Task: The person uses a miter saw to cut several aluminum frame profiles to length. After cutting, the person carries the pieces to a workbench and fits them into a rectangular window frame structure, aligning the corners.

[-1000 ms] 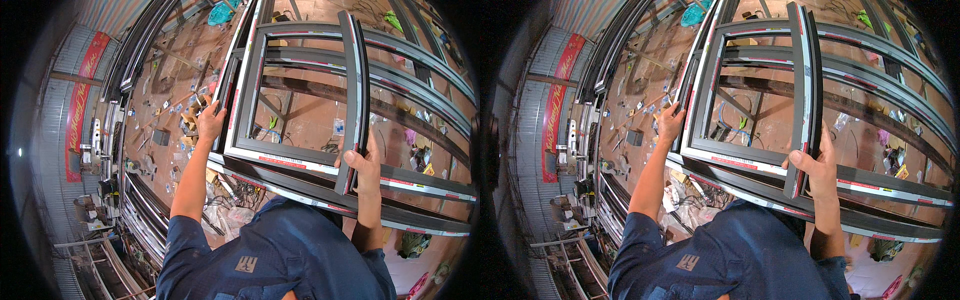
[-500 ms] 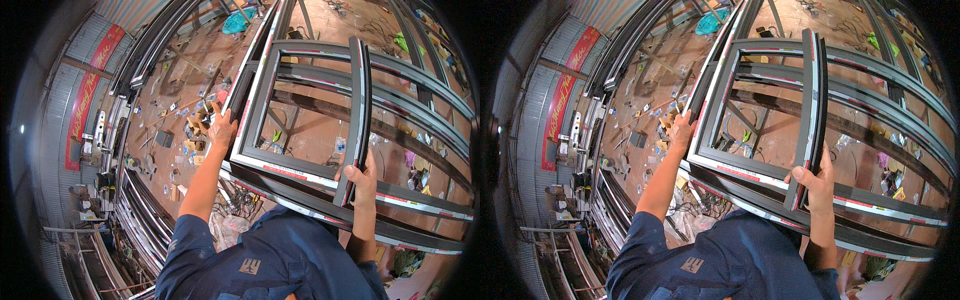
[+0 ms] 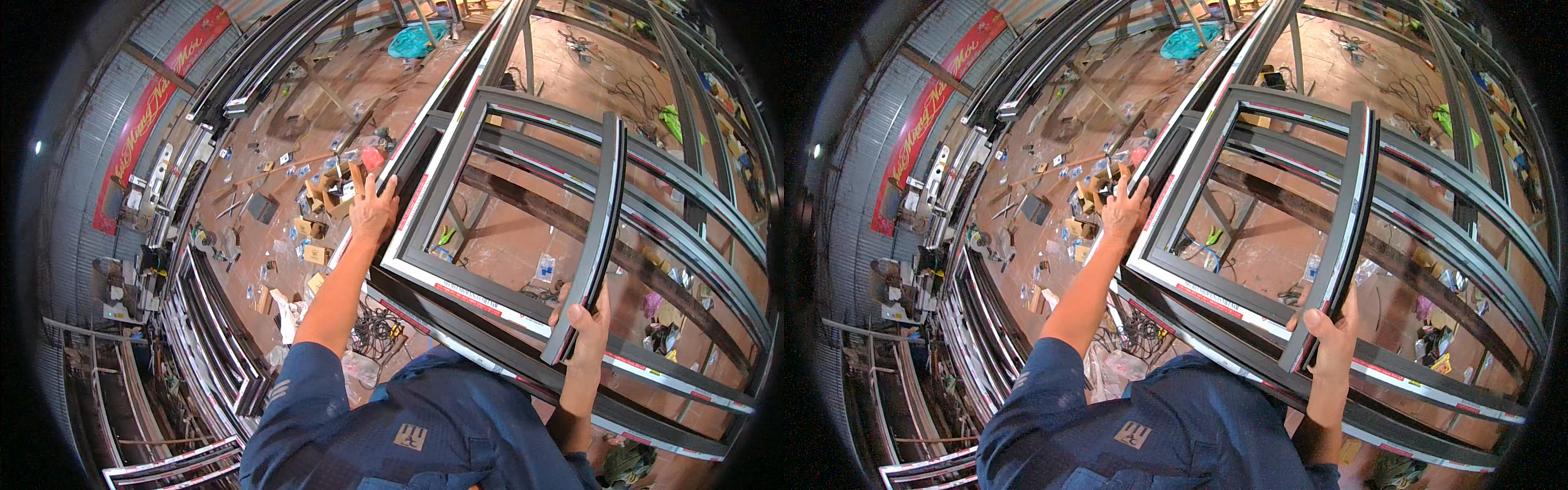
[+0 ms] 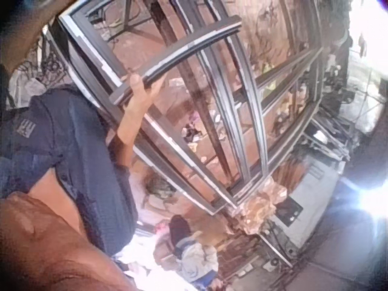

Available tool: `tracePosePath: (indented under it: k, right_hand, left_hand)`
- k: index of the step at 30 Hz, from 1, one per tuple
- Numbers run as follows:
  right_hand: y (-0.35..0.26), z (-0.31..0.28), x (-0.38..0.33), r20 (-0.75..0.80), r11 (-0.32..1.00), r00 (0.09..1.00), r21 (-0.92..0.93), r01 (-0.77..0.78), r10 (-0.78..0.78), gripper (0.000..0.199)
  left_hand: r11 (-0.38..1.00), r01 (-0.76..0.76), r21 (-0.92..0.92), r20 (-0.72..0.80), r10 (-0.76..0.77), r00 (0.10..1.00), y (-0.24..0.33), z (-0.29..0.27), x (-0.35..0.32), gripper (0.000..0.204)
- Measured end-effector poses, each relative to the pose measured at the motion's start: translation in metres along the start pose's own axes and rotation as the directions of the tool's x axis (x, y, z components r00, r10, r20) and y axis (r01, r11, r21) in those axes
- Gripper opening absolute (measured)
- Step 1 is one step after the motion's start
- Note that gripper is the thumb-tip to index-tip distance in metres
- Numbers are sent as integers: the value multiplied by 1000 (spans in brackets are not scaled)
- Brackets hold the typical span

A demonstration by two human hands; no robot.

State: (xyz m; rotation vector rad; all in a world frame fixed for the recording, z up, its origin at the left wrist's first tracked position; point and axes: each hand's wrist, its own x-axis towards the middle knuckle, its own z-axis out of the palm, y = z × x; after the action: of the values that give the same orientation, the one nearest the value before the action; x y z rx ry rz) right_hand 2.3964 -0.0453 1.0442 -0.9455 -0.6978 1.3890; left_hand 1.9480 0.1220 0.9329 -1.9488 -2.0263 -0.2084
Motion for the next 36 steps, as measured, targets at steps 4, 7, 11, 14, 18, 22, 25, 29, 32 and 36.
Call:
tracePosePath:
  k: [4,7,11,14,18,22,25,29,32,36]
  right_hand:
    - [3,-1,1,-19,999,1000,-35,4,-4,88]
    - [3,0,1,-16,998,1000,-61,4,-5,89]
    - [6,-2,1,-37,998,999,-63,-1,-1,88]
    - [3,1,1,-42,998,999,-64,-2,-1,88]
    - [10,-5,2,-43,999,999,-40,26,-28,86]
    - [9,-3,1,-40,999,999,-39,26,-27,89]
    - [10,-2,1,-34,999,999,-29,28,-29,89]
    - [11,-3,1,-27,999,999,-22,37,-38,89]
    - [12,-1,1,-19,1000,999,-4,29,-29,88]
    - [10,-2,2,-18,1000,1000,-8,18,-18,86]
  left_hand:
    - [1000,-17,-24,70,19,997,7,-31,4,53]
    - [999,1,-32,100,2,995,7,-39,4,54]
    - [996,-25,-86,205,42,978,-11,-36,14,60]
    - [976,68,-209,373,15,928,-15,-44,25,79]
    - [881,289,-375,422,-115,899,-28,-26,31,104]
    - [796,382,-470,557,-69,828,-41,-21,42,110]
    - [795,380,-473,578,-46,815,-40,-30,44,108]
    - [830,359,-426,576,-57,816,-36,-32,46,108]
    - [821,374,-430,602,-48,797,-42,-30,42,109]
    - [830,338,-444,608,2,794,-46,-27,45,109]
